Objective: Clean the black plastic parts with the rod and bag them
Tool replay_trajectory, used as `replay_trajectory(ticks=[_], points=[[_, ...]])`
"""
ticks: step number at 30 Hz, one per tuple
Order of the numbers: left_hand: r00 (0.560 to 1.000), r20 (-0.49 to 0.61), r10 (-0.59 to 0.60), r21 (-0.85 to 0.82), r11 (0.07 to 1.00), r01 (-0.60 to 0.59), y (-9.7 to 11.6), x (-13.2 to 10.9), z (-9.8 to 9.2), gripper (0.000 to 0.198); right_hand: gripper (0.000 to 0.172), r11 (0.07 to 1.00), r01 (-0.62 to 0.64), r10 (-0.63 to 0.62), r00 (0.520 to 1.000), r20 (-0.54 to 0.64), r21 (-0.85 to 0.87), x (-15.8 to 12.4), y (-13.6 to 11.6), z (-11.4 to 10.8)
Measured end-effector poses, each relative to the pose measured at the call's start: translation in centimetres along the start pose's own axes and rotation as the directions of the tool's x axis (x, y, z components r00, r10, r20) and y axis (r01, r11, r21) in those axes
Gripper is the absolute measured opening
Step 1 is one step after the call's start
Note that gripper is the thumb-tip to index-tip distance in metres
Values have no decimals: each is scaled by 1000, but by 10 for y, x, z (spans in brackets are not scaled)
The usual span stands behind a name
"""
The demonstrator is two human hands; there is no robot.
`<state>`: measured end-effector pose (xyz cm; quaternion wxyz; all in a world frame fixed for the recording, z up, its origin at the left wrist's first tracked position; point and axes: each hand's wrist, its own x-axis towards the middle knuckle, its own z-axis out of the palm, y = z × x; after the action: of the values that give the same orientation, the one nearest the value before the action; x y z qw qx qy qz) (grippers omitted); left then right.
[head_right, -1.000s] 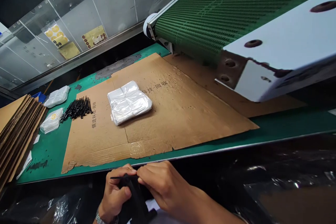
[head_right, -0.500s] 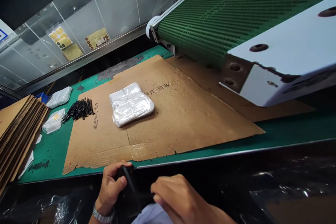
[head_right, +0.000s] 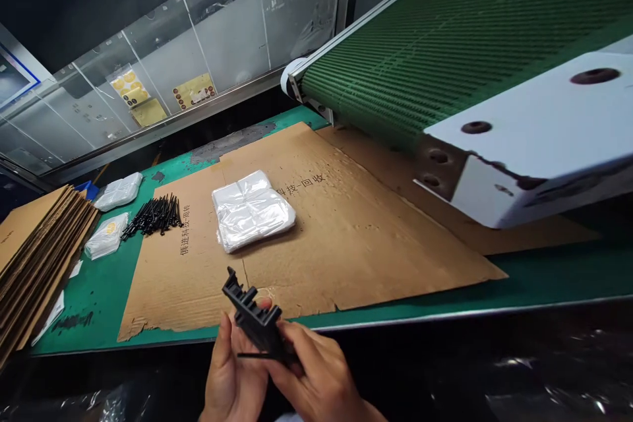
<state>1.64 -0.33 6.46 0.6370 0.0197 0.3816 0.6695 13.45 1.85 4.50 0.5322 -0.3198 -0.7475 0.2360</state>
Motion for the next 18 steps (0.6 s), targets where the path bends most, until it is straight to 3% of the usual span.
replay_trajectory(ticks=[2, 5, 8, 14, 18], points=[[995, -79, -61, -132, 990, 50, -1, -1, 4, 39, 31, 997, 78, -78, 996, 52, 11, -5, -2, 3], [991, -131, 22, -82, 996, -33, 4, -1, 5, 28, 35, 996, 77, -73, 993, 88, -44, -4, -6, -8], [996, -84, 15, 27, 1000, -13, 7, -3, 1, 28, 25, 997, 76, -72, 986, 151, -17, 9, -7, -21], [991, 80, -104, 132, 987, 93, 3, -12, -1, 32, 31, 959, 269, -237, 933, 271, -85, 29, 4, -19], [994, 24, -103, 105, 989, 100, 4, -13, 0, 28, 35, 922, 352, -275, 889, 367, -163, 26, 3, -17]])
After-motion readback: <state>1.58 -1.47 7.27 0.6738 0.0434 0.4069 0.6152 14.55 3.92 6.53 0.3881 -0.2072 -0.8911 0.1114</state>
